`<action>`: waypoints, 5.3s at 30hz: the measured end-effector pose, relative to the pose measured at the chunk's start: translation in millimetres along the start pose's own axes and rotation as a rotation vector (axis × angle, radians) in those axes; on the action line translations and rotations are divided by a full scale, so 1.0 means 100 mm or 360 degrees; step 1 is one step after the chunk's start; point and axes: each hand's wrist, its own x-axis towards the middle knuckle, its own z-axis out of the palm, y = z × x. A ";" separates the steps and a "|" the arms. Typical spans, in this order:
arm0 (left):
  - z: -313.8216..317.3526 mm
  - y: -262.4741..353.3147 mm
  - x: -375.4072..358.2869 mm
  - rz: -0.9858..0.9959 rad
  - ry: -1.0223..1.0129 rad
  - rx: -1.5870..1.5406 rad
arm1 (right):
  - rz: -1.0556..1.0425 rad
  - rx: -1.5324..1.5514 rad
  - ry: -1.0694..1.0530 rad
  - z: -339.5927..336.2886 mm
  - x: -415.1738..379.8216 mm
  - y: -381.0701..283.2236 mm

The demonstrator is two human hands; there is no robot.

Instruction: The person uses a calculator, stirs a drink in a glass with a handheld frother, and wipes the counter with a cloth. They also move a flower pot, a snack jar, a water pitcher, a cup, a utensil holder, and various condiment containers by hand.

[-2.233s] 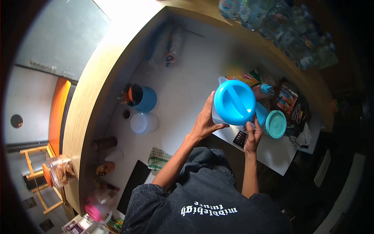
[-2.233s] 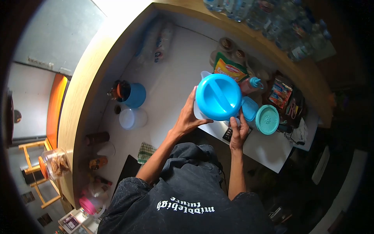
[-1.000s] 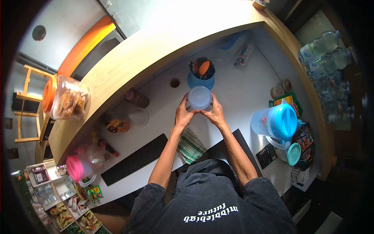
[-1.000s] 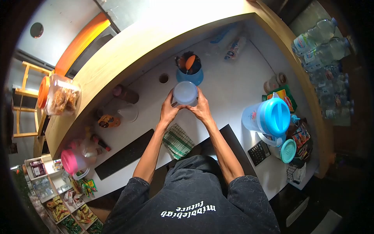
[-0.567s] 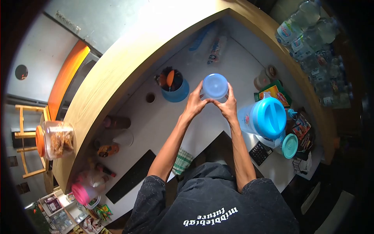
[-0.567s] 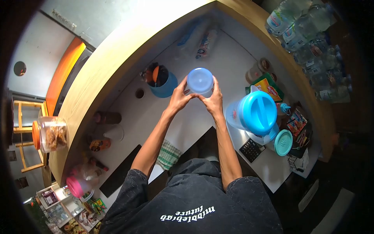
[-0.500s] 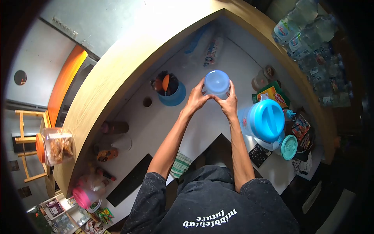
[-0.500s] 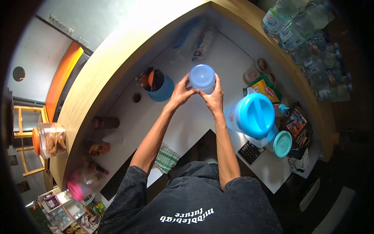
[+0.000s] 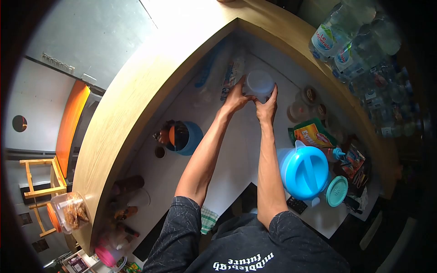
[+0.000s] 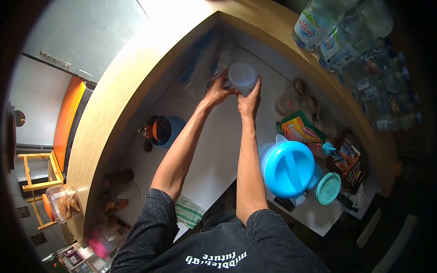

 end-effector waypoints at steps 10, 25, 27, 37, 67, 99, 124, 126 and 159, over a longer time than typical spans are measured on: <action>0.09 -0.14 0.21 -0.0294 0.0061 0.0093 | 0.0020 0.0034 0.0049 0.15 0.15 0.25; 0.68 -0.16 -1.85 -0.0675 0.0848 -0.0501 | 0.0050 0.0049 -0.0022 0.04 -0.90 -0.06; 0.62 -0.19 -2.37 -0.0825 0.1081 -0.0504 | 0.0034 0.0074 -0.0245 0.08 -1.12 -0.16; -0.69 -0.04 -3.33 -0.0812 0.1649 0.0136 | -0.0045 0.0268 -0.1353 0.48 -1.68 -0.64; -0.82 0.39 -2.44 -0.0426 0.0672 -0.0023 | 0.0017 0.0200 -0.1139 0.22 -1.48 -0.98; 0.51 0.14 -0.26 0.0054 -0.0467 0.0163 | 0.0276 -0.0240 0.0435 -0.54 -0.68 0.15; 0.47 0.69 -2.94 -0.0545 0.1373 -0.0698 | 0.0658 0.0628 -0.0745 -0.22 -2.15 -0.37; 0.38 0.76 -3.31 -0.0551 0.1551 -0.0621 | 0.0590 0.0566 -0.0928 -0.21 -2.33 -0.50; -1.61 0.15 -6.01 -0.0692 0.2261 0.0539 | -0.0600 0.0362 -0.1615 2.17 -4.58 -2.10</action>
